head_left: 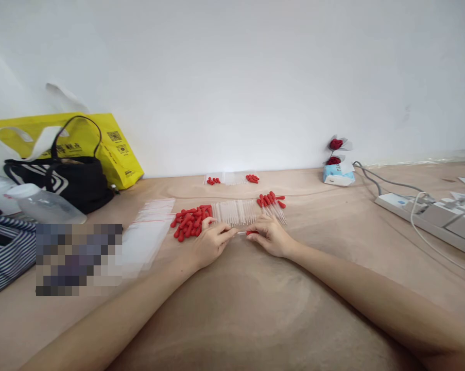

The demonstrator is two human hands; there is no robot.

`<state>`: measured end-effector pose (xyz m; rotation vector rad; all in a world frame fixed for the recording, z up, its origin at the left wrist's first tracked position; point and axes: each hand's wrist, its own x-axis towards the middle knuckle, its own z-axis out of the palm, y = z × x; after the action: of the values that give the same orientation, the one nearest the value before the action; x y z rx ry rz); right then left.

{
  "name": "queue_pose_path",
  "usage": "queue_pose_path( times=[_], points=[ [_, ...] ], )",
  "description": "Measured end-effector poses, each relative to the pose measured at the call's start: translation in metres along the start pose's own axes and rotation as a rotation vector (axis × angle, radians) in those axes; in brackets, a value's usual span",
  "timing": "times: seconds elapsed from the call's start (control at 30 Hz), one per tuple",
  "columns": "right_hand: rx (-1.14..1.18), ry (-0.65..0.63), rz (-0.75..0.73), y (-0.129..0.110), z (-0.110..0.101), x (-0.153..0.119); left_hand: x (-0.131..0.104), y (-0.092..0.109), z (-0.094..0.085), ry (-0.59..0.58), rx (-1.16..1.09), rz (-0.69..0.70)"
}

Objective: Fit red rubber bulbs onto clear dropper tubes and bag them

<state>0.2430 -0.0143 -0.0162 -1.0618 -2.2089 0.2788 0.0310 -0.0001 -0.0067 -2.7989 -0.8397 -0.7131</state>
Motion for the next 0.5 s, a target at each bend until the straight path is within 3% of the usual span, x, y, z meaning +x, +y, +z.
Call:
queue_pose_path(
  times=[0.5],
  points=[
    [-0.114, 0.059, -0.154, 0.0026, 0.0026, -0.0032, 0.001, 0.0057, -0.0006, 0.013, 0.138, 0.097]
  ],
)
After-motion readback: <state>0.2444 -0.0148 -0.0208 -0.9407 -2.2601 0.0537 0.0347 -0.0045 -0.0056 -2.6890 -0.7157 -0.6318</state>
